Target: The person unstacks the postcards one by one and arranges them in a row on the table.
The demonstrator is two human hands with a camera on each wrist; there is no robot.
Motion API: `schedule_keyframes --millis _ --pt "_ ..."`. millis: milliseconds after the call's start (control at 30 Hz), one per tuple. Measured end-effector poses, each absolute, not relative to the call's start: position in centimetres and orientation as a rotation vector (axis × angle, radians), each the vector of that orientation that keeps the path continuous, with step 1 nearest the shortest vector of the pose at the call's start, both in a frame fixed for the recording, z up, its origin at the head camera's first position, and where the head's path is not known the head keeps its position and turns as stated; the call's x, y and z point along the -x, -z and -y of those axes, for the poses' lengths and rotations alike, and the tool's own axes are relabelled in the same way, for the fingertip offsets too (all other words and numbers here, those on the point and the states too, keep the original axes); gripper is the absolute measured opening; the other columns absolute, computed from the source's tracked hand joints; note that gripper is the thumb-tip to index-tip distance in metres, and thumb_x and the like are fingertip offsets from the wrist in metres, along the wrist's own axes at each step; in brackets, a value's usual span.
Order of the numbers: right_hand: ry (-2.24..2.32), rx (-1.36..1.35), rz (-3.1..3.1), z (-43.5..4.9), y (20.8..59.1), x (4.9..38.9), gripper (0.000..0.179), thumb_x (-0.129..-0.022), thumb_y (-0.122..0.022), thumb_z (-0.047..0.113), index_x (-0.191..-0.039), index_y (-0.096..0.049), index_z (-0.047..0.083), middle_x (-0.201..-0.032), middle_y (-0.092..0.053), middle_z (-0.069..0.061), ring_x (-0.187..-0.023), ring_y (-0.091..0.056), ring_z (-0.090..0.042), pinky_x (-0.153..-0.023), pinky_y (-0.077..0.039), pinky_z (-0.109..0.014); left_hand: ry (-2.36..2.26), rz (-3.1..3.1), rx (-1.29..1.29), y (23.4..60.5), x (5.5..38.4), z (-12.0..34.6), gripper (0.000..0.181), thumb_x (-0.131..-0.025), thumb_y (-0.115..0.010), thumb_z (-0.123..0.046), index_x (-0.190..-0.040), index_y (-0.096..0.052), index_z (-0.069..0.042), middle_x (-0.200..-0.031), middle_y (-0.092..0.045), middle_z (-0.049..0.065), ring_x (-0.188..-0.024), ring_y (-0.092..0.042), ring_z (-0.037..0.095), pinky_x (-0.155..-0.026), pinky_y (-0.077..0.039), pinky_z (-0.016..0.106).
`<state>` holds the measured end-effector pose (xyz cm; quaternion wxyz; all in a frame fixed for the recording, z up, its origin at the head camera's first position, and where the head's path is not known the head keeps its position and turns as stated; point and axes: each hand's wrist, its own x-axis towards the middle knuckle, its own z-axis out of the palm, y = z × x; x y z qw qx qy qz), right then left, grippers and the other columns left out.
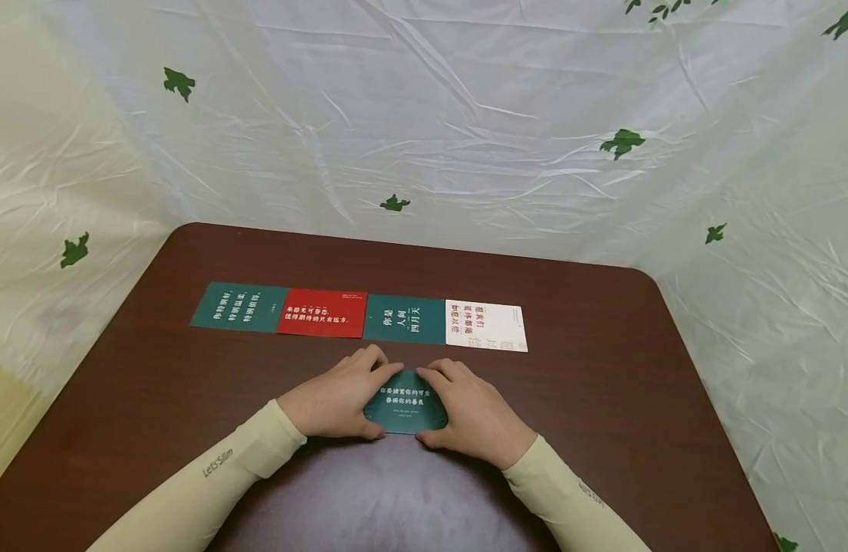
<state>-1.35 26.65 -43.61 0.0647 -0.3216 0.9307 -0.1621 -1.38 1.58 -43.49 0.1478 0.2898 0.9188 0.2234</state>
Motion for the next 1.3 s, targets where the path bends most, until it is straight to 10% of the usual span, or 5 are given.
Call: schedule_keyframes --millis 367,700,1300 --pt "0.427 0.897 -2.824 -29.8 42.4 3.6 0.091 -0.073 -0.095 0.038 -0.152 -0.060 0.008 -0.140 -0.065 -0.005 -0.128 -0.062 -0.025 -0.111 -0.053 -0.049 -0.539 -2.718 -0.942 42.8 3.4 -5.8 0.094 -0.081 -0.093 -0.042 -0.157 -0.053 -0.003 -0.139 -0.058 0.009 -0.132 -0.052 0.027 -0.119 -0.031 0.057" --pt "0.491 0.602 -2.849 -37.3 40.5 7.4 0.086 -0.081 -0.087 0.020 -0.159 -0.051 0.006 -0.161 -0.051 -0.017 -0.154 -0.038 -0.042 -0.124 -0.024 -0.071 -0.477 -2.739 -1.003 41.3 10.1 -14.4 0.092 -0.086 -0.088 -0.048 -0.160 -0.050 -0.008 -0.141 -0.057 0.010 -0.133 -0.054 0.027 -0.121 -0.028 0.057" --pt "0.693 0.282 -2.831 -48.0 41.7 11.9 0.101 -0.082 -0.084 0.014 -0.170 -0.035 0.020 -0.172 -0.038 -0.015 -0.155 -0.023 -0.046 -0.121 -0.009 -0.076 -0.442 -2.723 -0.995 42.1 16.4 -25.9 0.087 -0.090 -0.083 -0.051 -0.162 -0.049 -0.016 -0.145 -0.055 0.004 -0.129 -0.054 0.022 -0.113 -0.032 0.048"
